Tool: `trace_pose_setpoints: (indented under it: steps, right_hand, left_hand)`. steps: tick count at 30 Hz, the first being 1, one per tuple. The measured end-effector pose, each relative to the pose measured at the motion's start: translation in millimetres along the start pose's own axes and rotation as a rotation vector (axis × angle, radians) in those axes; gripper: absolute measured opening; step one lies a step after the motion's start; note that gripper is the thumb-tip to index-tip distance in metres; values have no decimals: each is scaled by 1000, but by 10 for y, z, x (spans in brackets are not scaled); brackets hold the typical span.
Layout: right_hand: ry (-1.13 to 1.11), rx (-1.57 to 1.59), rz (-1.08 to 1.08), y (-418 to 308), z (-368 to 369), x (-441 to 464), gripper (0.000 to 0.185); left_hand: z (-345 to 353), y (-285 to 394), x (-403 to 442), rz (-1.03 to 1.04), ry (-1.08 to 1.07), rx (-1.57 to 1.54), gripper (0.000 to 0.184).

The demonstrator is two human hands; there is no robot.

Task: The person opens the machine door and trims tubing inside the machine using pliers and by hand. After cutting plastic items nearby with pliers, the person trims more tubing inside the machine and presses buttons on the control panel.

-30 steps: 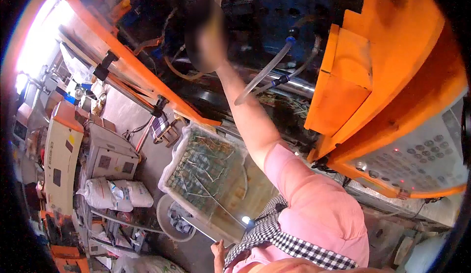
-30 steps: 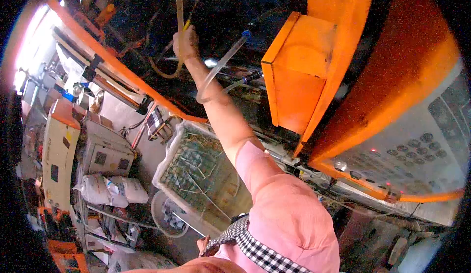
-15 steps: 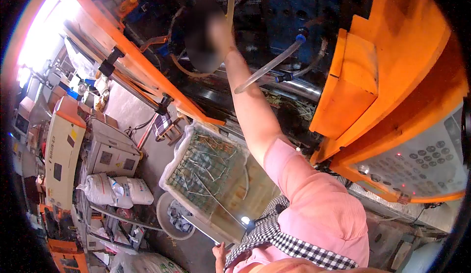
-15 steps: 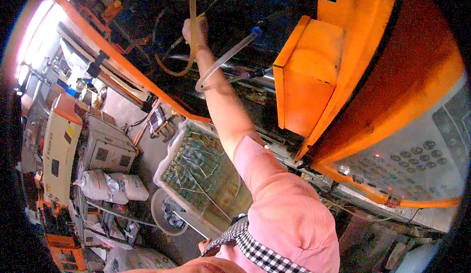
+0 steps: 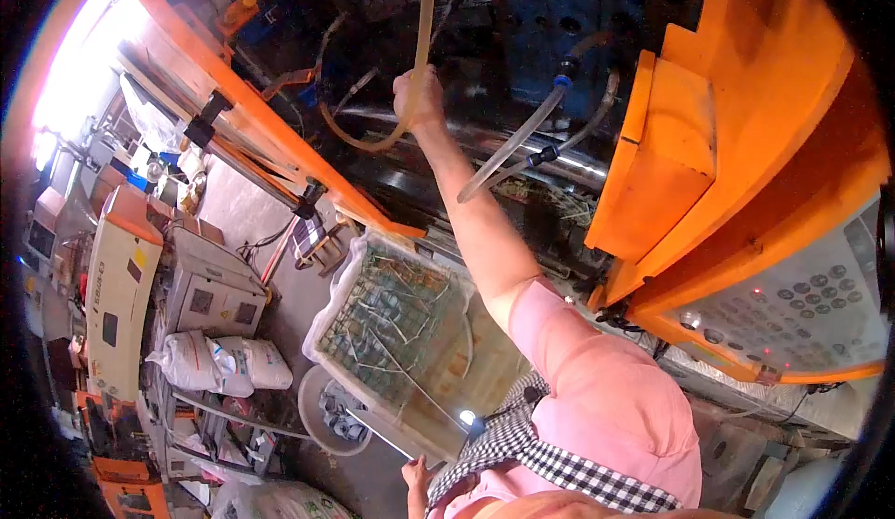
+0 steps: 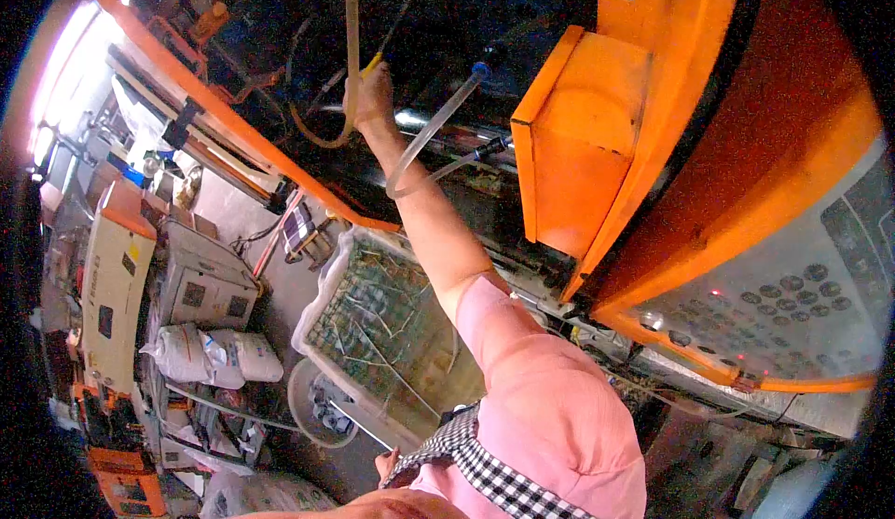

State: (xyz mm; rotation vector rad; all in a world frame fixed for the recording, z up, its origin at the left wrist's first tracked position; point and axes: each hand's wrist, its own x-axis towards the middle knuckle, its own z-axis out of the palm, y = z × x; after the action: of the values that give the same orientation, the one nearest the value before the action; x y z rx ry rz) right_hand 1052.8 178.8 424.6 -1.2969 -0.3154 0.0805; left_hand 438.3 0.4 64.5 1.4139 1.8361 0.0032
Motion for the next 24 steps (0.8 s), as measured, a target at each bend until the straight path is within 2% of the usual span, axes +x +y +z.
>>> trace_pose_setpoints:
  steps: [4, 6, 8, 10, 11, 15, 16, 18, 19, 21, 24]
  right_hand:
    - [-130, -138, 18, -43, -34, 99, 24]
    - [-128, -105, -94, 94, 10, 218, 34]
    - [-150, -109, -109, 117, -2, 231, 34]
    - [-200, -307, -222, 136, -16, 158, 37]
    - [-202, -307, -221, 154, -10, 153, 37]
    - [-131, -606, -263, 309, 65, 209, 52]
    - [-69, -721, -261, 358, 67, 229, 48]
    - [-50, -740, -212, 466, 11, 322, 45]
    - [71, -852, -227, 557, 38, 339, 45]
    - [77, -839, -183, 588, 18, 286, 49]
    - [-21, -875, -155, 504, -120, 65, 51]
  left_hand:
    - [19, 40, -34, 33, 7, -22, 34]
    - [-2, 249, -206, 25, 24, -44, 33]
    - [5, 268, -179, 22, 43, -70, 33]
    - [44, 123, -26, -1, 1, 102, 36]
    - [54, 96, -3, -1, -11, 75, 41]
    - [43, 310, -136, -72, 10, -43, 43]
    - [57, 220, -57, -38, 22, 3, 42]
    - [73, 237, -103, -14, 29, 38, 41]
    - [59, 314, -180, -52, 11, -23, 38]
    - [72, 426, -301, -94, -13, -89, 31]
    - [123, 449, -380, -66, 18, -123, 32]
